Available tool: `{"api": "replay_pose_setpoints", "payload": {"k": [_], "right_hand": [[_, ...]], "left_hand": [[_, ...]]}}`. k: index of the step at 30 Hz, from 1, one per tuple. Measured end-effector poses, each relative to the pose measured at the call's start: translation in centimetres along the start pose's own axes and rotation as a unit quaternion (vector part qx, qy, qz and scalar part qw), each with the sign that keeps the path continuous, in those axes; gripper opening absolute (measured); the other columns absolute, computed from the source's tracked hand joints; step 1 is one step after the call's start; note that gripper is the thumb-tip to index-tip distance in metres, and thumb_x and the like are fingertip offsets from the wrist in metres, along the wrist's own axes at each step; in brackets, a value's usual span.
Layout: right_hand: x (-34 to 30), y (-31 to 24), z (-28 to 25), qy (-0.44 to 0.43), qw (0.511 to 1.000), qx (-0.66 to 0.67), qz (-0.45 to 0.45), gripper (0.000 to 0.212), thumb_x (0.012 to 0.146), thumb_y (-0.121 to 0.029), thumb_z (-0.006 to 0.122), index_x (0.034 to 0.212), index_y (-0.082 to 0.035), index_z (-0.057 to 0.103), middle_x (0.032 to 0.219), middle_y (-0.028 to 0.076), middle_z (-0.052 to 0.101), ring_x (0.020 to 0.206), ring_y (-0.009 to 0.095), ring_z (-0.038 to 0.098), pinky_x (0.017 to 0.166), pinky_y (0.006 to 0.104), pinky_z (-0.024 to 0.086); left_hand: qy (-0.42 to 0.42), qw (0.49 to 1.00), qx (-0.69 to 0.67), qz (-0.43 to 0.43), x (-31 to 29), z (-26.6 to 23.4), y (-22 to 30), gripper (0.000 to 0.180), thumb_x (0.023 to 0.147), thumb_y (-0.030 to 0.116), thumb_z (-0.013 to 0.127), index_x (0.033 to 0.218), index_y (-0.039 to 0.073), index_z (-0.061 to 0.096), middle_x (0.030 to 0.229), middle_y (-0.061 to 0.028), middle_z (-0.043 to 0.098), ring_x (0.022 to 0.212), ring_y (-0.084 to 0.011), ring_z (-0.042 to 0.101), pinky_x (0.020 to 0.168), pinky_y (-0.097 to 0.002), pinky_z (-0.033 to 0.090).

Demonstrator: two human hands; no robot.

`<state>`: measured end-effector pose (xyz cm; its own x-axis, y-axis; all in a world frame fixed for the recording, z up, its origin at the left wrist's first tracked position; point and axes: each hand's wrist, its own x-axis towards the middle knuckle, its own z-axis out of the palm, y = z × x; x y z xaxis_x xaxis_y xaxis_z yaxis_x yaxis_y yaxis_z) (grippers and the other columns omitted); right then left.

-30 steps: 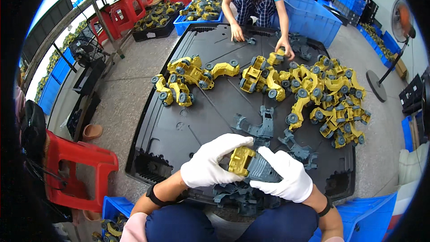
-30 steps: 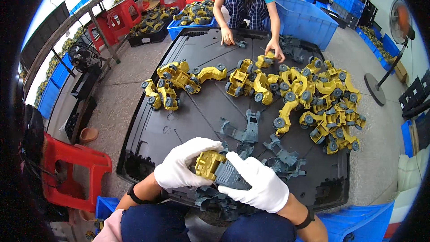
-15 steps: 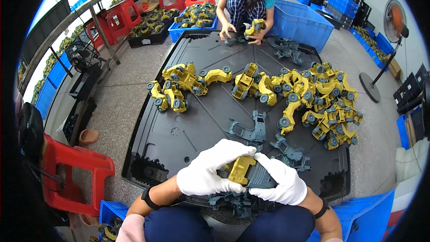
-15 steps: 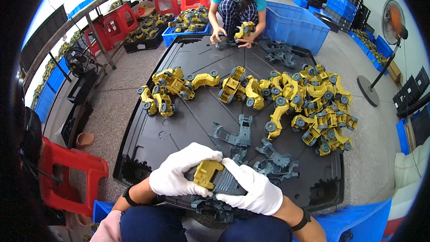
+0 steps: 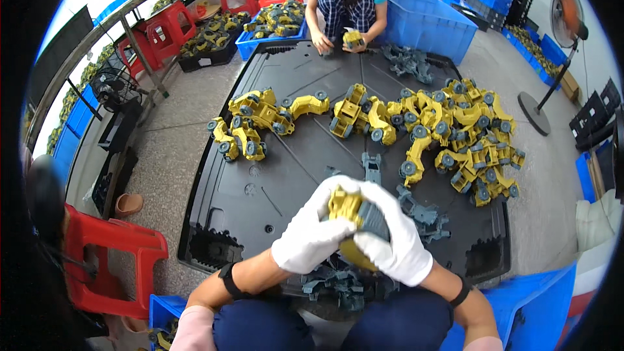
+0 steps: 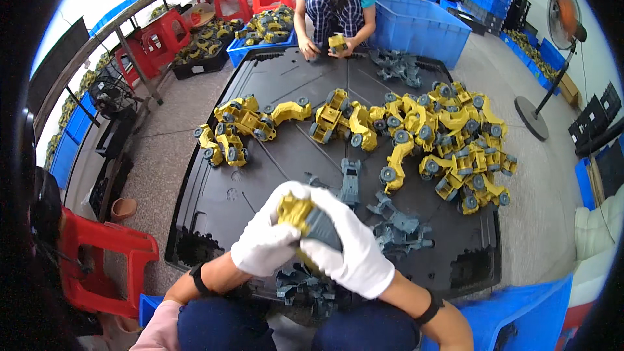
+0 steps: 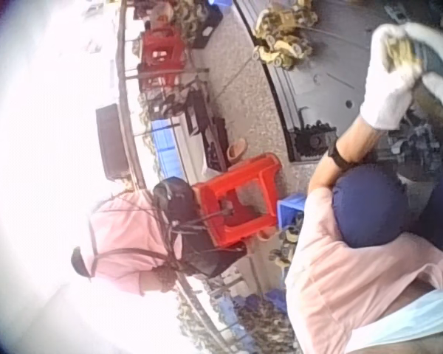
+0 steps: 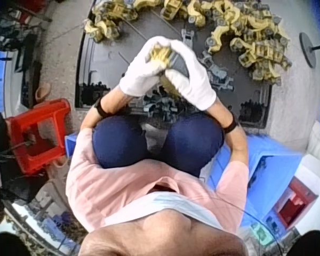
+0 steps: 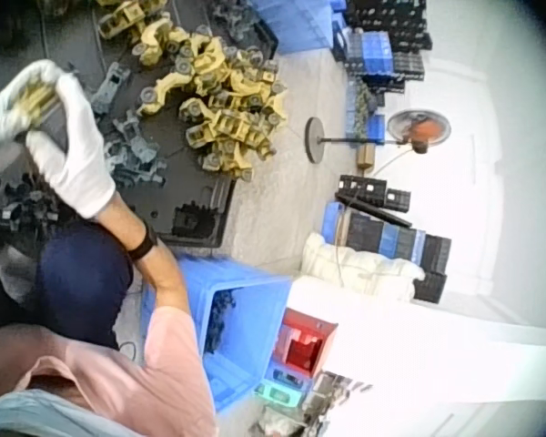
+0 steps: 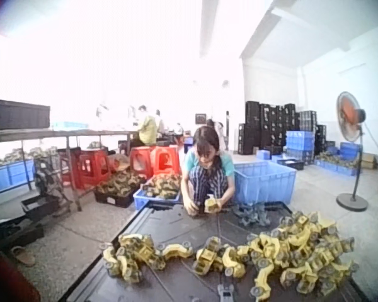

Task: The person sits cross-legged on the floor and assembles yellow and grey plastic components by hand. They repeatedly pick up parts from a large pile on a black tray, snap them together, and place the finished units into a blue bin.

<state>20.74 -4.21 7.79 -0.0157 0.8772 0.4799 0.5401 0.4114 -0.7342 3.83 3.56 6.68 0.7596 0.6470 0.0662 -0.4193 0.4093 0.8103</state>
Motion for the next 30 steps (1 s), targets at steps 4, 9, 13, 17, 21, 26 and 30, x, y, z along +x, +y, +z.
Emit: {"api": "replay_pose_setpoints", "payload": {"k": [4,9,13,17,21,26,30], "right_hand": [[-0.1,0.5,0.4,0.055,0.983,0.127,0.123,0.055,0.090,-0.018,0.068,0.136,-0.001,0.044,0.115,0.017,0.063,0.102,0.019,0.063,0.089,0.0308,0.049],[0.1,2.2,0.8,0.082,0.921,0.286,0.250,0.047,0.094,-0.018,0.064,0.134,-0.001,0.046,0.116,0.006,0.058,0.103,0.010,0.055,0.089,0.0255,0.045],[0.0,3.1,1.3,-0.023,0.876,0.406,0.260,0.047,0.102,-0.029,0.050,0.141,-0.003,0.041,0.131,0.006,0.049,0.124,0.013,0.043,0.107,0.0288,0.033],[-0.8,2.5,1.4,-0.029,0.893,0.366,0.261,0.043,0.100,-0.027,0.054,0.134,-0.001,0.050,0.120,0.009,0.059,0.108,0.018,0.058,0.096,0.0316,0.045],[-4.5,3.4,0.3,-0.124,0.872,0.313,0.355,0.029,0.097,-0.015,0.055,0.122,0.000,0.058,0.107,0.008,0.065,0.093,0.015,0.063,0.083,0.0286,0.051],[-4.1,1.3,1.3,-0.345,0.819,0.275,0.366,0.020,0.088,0.001,0.058,0.107,0.003,0.063,0.094,0.011,0.066,0.081,0.017,0.066,0.075,0.0290,0.054],[-4.1,2.0,1.0,-0.347,0.814,0.263,0.385,0.020,0.090,-0.002,0.059,0.108,0.003,0.063,0.096,0.013,0.067,0.081,0.018,0.067,0.076,0.0298,0.054]], "left_hand": [[0.022,0.991,-0.129,-0.004,1.4,1.1,-1.3,0.046,0.086,0.013,0.067,0.128,0.012,0.047,0.127,-0.0053,0.053,0.121,-0.0202,0.050,0.105,-0.0366,0.038],[0.039,0.986,-0.162,-0.019,3.0,0.4,-2.5,0.055,0.083,0.015,0.071,0.132,0.009,0.046,0.130,-0.0062,0.053,0.124,-0.0215,0.050,0.107,-0.0377,0.038],[0.035,0.987,-0.154,-0.041,1.5,-1.5,-1.2,0.055,0.083,0.017,0.071,0.132,0.009,0.048,0.128,-0.0061,0.055,0.121,-0.0202,0.052,0.106,-0.0371,0.039],[0.110,0.994,0.018,0.016,-4.7,-6.0,4.3,0.048,0.087,0.020,0.073,0.128,0.008,0.051,0.123,-0.0056,0.058,0.115,-0.0185,0.055,0.100,-0.0356,0.044],[0.337,0.892,0.302,0.026,-16.2,-8.6,12.5,0.043,0.087,0.017,0.071,0.124,0.006,0.053,0.117,-0.0091,0.061,0.106,-0.0195,0.060,0.095,-0.0342,0.048],[0.526,0.685,0.479,-0.157,-33.8,-5.0,15.8,0.042,0.077,0.017,0.080,0.112,0.005,0.061,0.104,-0.0030,0.062,0.097,-0.0113,0.058,0.087,-0.0284,0.048],[0.536,0.520,0.526,-0.408,-44.3,-6.5,12.5,0.041,0.074,0.025,0.084,0.104,0.004,0.065,0.090,-0.0037,0.068,0.083,-0.0128,0.062,0.075,-0.0305,0.052]]}}
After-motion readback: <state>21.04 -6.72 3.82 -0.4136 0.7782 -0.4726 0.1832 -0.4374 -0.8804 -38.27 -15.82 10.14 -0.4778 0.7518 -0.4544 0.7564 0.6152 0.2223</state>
